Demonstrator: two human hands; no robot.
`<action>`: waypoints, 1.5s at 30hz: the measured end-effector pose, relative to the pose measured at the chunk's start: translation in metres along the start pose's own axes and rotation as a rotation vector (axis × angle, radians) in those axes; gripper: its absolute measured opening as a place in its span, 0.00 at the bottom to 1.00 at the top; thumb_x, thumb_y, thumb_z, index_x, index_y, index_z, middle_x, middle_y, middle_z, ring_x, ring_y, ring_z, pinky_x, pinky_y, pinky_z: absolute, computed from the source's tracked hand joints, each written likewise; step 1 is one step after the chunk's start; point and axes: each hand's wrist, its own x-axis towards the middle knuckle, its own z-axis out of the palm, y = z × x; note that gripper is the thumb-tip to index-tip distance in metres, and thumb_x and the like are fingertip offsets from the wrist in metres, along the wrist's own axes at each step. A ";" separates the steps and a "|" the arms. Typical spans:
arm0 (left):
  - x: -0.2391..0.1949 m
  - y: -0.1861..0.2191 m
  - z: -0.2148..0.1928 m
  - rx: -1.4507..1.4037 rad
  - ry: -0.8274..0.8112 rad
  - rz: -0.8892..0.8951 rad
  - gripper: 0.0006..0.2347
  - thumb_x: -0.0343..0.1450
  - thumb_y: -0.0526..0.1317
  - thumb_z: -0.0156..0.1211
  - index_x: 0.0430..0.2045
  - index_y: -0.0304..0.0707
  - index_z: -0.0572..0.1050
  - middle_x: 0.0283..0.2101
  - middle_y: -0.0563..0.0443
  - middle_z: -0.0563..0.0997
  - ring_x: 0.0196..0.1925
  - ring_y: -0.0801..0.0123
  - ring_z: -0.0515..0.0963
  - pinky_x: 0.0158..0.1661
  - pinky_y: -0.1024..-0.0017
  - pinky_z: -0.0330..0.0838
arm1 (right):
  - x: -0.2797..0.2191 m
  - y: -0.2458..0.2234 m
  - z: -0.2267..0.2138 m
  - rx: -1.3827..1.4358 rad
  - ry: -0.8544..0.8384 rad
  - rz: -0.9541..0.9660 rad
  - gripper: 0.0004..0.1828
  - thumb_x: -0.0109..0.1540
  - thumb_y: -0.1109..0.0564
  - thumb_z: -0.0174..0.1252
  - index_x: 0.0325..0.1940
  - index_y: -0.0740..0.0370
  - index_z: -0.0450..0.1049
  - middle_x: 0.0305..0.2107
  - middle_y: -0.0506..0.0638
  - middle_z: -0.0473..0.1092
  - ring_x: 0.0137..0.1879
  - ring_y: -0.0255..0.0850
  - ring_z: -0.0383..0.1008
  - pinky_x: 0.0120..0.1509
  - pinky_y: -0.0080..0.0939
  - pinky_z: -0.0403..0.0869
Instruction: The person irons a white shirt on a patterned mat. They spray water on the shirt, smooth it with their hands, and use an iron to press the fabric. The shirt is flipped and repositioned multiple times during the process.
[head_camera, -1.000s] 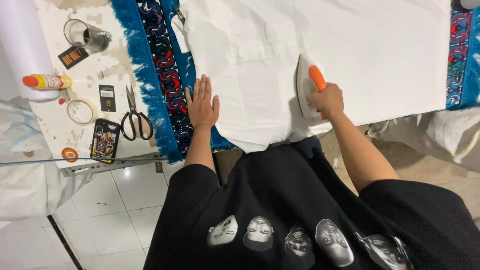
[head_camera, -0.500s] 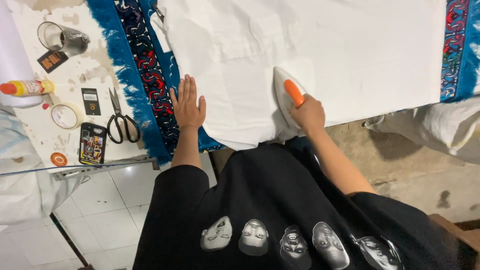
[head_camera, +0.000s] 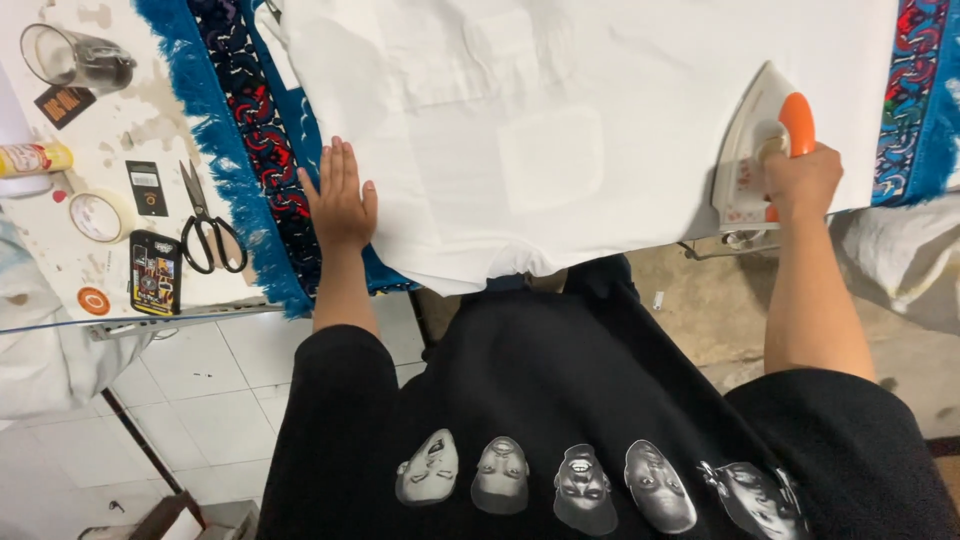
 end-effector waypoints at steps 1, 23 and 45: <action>0.003 0.000 -0.002 0.004 0.004 0.000 0.26 0.78 0.45 0.41 0.72 0.30 0.58 0.75 0.40 0.59 0.77 0.52 0.57 0.69 0.36 0.43 | 0.019 0.018 -0.002 0.005 0.000 -0.003 0.25 0.69 0.34 0.62 0.32 0.56 0.71 0.26 0.52 0.71 0.28 0.49 0.72 0.30 0.54 0.70; -0.096 0.253 0.100 -0.567 0.414 -1.085 0.53 0.72 0.64 0.60 0.72 0.32 0.24 0.77 0.39 0.21 0.82 0.44 0.34 0.74 0.42 0.38 | 0.166 0.169 -0.125 -0.122 0.176 -0.194 0.19 0.68 0.41 0.66 0.37 0.56 0.72 0.26 0.52 0.71 0.30 0.55 0.72 0.33 0.57 0.71; -0.129 0.298 0.011 -1.644 0.427 -1.617 0.29 0.67 0.58 0.61 0.60 0.45 0.71 0.54 0.51 0.82 0.47 0.67 0.82 0.45 0.72 0.81 | 0.135 0.242 -0.054 0.959 0.608 0.059 0.16 0.55 0.54 0.76 0.40 0.62 0.79 0.36 0.51 0.82 0.43 0.34 0.81 0.42 0.40 0.90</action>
